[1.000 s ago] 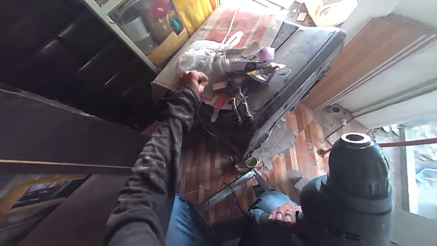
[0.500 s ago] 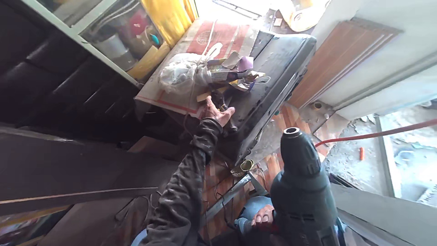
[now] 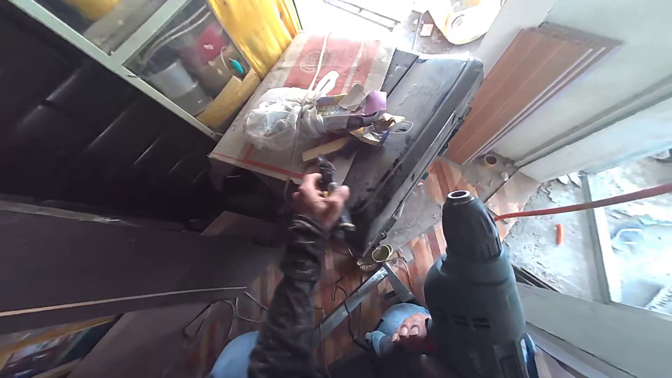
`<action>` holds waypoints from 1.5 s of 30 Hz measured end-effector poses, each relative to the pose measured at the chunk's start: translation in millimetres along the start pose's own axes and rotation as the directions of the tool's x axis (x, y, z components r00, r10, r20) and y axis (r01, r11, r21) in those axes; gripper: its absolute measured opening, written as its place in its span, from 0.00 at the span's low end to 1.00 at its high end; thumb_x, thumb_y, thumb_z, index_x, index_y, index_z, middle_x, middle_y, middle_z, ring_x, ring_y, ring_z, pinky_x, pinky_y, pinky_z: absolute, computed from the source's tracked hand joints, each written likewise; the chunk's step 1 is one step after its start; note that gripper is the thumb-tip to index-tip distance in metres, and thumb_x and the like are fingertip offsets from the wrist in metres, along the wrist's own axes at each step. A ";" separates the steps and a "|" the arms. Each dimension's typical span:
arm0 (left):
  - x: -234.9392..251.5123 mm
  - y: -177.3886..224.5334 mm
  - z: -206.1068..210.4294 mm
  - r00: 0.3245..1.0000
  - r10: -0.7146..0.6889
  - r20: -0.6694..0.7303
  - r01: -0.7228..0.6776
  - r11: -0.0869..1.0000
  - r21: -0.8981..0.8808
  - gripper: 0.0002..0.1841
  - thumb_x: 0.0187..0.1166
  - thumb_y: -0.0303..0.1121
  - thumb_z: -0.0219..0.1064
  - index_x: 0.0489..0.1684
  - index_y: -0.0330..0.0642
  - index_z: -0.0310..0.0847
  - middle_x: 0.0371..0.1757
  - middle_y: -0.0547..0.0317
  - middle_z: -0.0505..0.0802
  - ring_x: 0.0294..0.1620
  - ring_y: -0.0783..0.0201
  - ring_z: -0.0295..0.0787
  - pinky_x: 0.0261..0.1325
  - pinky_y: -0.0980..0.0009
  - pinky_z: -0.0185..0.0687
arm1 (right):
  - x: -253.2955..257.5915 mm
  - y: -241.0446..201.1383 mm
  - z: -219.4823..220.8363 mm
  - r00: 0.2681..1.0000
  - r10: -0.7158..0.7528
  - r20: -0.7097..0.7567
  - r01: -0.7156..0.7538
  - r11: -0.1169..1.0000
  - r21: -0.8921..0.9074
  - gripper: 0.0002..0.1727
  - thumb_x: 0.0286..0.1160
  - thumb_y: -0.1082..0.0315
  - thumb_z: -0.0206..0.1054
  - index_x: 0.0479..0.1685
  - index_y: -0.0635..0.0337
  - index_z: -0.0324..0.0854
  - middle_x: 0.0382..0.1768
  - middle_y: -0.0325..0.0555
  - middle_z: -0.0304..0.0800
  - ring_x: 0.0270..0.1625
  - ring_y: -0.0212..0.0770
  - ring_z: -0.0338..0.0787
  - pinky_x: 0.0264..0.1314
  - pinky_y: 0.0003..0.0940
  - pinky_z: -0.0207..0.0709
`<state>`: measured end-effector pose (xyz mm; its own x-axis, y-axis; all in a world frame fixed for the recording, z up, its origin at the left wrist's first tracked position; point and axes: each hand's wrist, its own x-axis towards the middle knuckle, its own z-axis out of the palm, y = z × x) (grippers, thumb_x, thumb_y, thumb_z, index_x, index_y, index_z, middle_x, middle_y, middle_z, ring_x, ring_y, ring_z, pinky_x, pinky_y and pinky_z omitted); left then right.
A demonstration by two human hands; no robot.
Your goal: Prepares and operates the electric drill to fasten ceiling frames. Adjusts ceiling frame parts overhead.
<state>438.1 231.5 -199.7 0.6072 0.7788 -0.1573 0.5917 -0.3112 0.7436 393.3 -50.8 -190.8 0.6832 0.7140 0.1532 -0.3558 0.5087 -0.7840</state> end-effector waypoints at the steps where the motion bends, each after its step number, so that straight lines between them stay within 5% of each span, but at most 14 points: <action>1: -5.3 12.5 12.1 0.999 -0.030 0.013 0.029 0.997 0.073 0.37 0.65 0.52 0.76 0.74 0.40 0.75 0.44 0.39 0.93 0.42 0.43 0.92 0.46 0.40 0.87 | -8.0 3.1 -3.5 0.999 0.004 -0.035 -0.004 1.000 -0.016 0.14 0.83 0.61 0.66 0.63 0.38 0.88 0.58 0.26 0.94 0.65 0.26 0.88 0.73 0.27 0.78; 3: -10.3 41.4 28.9 0.993 -0.110 0.052 0.100 0.981 0.165 0.40 0.68 0.55 0.73 0.74 0.35 0.71 0.49 0.32 0.91 0.51 0.34 0.90 0.53 0.34 0.83 | -15.5 -1.3 1.8 0.996 0.016 -0.093 -0.018 1.000 -0.016 0.15 0.81 0.62 0.67 0.64 0.38 0.88 0.57 0.27 0.94 0.64 0.26 0.89 0.72 0.27 0.79; 9: 33.4 88.9 35.2 0.914 -0.357 0.195 0.289 0.907 0.307 0.41 0.82 0.57 0.63 0.84 0.33 0.60 0.66 0.34 0.87 0.71 0.41 0.85 0.73 0.46 0.78 | -67.1 -29.2 3.1 0.965 0.183 -0.187 -0.191 0.981 -0.022 0.17 0.77 0.62 0.69 0.63 0.50 0.88 0.60 0.38 0.93 0.64 0.35 0.90 0.74 0.37 0.79; 14: 55.6 77.2 18.0 0.951 -0.274 0.142 0.227 0.933 0.279 0.31 0.85 0.54 0.62 0.76 0.36 0.76 0.81 0.27 0.72 0.77 0.33 0.77 0.75 0.41 0.74 | -83.1 -78.1 44.6 0.854 0.298 -0.427 -0.366 0.926 -0.086 0.15 0.74 0.63 0.74 0.59 0.53 0.88 0.55 0.40 0.96 0.59 0.37 0.93 0.69 0.38 0.84; 17: 100.9 59.8 20.4 0.995 -0.014 0.094 -0.025 0.917 0.398 0.26 0.83 0.52 0.64 0.68 0.41 0.85 0.79 0.35 0.77 0.77 0.36 0.76 0.74 0.39 0.74 | -89.3 -91.7 61.2 0.806 0.322 -0.497 -0.425 0.899 -0.106 0.13 0.74 0.67 0.74 0.56 0.48 0.90 0.51 0.34 0.97 0.57 0.32 0.93 0.66 0.35 0.86; 19: 130.7 60.1 28.0 0.972 0.000 0.236 -0.118 0.866 0.486 0.28 0.78 0.55 0.68 0.68 0.42 0.85 0.77 0.38 0.81 0.82 0.36 0.70 0.78 0.35 0.63 | -96.6 -96.2 65.8 0.782 0.334 -0.526 -0.442 0.893 -0.090 0.13 0.74 0.68 0.73 0.56 0.50 0.89 0.52 0.35 0.97 0.57 0.34 0.94 0.66 0.37 0.87; 22: 152.8 70.6 43.3 0.914 -0.203 0.351 -0.087 0.748 0.658 0.36 0.70 0.57 0.75 0.71 0.40 0.80 0.78 0.38 0.81 0.88 0.36 0.62 0.84 0.30 0.51 | -102.8 -98.6 71.2 0.740 0.341 -0.580 -0.467 0.881 -0.078 0.14 0.72 0.69 0.74 0.56 0.51 0.89 0.50 0.37 0.97 0.55 0.35 0.94 0.64 0.37 0.88; 24: 158.3 73.7 45.9 0.907 -0.251 0.338 -0.039 0.750 0.661 0.31 0.73 0.48 0.75 0.73 0.40 0.79 0.77 0.35 0.81 0.87 0.37 0.64 0.83 0.33 0.55 | -105.9 -100.9 72.6 0.719 0.359 -0.595 -0.494 0.866 -0.073 0.13 0.72 0.70 0.73 0.56 0.53 0.89 0.50 0.37 0.97 0.55 0.34 0.94 0.64 0.36 0.88; 28: 164.8 65.7 32.3 0.954 -0.145 0.261 -0.036 0.811 0.584 0.20 0.77 0.39 0.69 0.67 0.45 0.87 0.75 0.37 0.83 0.83 0.37 0.70 0.80 0.37 0.65 | -112.2 -107.7 73.6 0.693 0.367 -0.621 -0.533 0.840 -0.099 0.14 0.72 0.73 0.72 0.55 0.57 0.89 0.50 0.36 0.97 0.55 0.32 0.93 0.64 0.35 0.87; 32: 161.9 69.8 27.0 0.988 -0.105 0.109 0.017 0.790 0.612 0.24 0.79 0.40 0.68 0.73 0.43 0.80 0.76 0.40 0.83 0.81 0.38 0.73 0.78 0.34 0.62 | -118.0 -108.5 72.0 0.653 0.361 -0.666 -0.525 0.849 -0.054 0.15 0.67 0.75 0.76 0.54 0.60 0.88 0.48 0.41 0.97 0.53 0.37 0.95 0.62 0.38 0.89; 35: 153.3 74.3 37.8 0.973 -0.061 0.222 -0.100 0.755 0.648 0.19 0.80 0.46 0.65 0.59 0.43 0.88 0.67 0.41 0.90 0.77 0.39 0.78 0.77 0.33 0.62 | -120.9 -108.4 71.5 0.652 0.366 -0.664 -0.517 0.855 -0.035 0.14 0.69 0.72 0.76 0.54 0.57 0.90 0.48 0.39 0.97 0.53 0.36 0.95 0.62 0.37 0.89; 38: 157.3 73.9 59.2 0.958 -0.124 0.258 -0.127 0.627 0.769 0.17 0.79 0.41 0.64 0.60 0.50 0.89 0.69 0.47 0.90 0.81 0.43 0.75 0.82 0.34 0.56 | -119.2 -110.0 74.0 0.657 0.372 -0.656 -0.515 0.857 -0.030 0.13 0.71 0.73 0.74 0.53 0.53 0.91 0.48 0.35 0.98 0.53 0.32 0.94 0.63 0.33 0.87; 41: 152.4 73.7 73.7 0.970 -0.132 0.206 -0.094 0.574 0.814 0.16 0.83 0.34 0.59 0.61 0.43 0.87 0.73 0.44 0.86 0.84 0.38 0.68 0.84 0.27 0.41 | -127.0 -106.9 72.7 0.651 0.374 -0.661 -0.524 0.851 -0.034 0.13 0.70 0.74 0.74 0.53 0.59 0.90 0.48 0.39 0.97 0.54 0.33 0.94 0.63 0.35 0.87; 45: 153.9 74.4 75.2 0.968 -0.151 0.202 -0.091 0.539 0.838 0.16 0.84 0.34 0.57 0.64 0.44 0.86 0.76 0.44 0.83 0.86 0.37 0.64 0.82 0.25 0.43 | -129.6 -105.7 74.9 0.619 0.370 -0.693 -0.553 0.832 -0.049 0.15 0.68 0.72 0.77 0.53 0.64 0.88 0.47 0.42 0.97 0.53 0.36 0.95 0.63 0.38 0.89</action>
<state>615.4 287.3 -217.5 0.6051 0.6908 -0.3959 0.7079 -0.6943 -0.1295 294.6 -161.0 -82.8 0.7327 0.2967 -0.6125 -0.6425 0.0051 -0.7662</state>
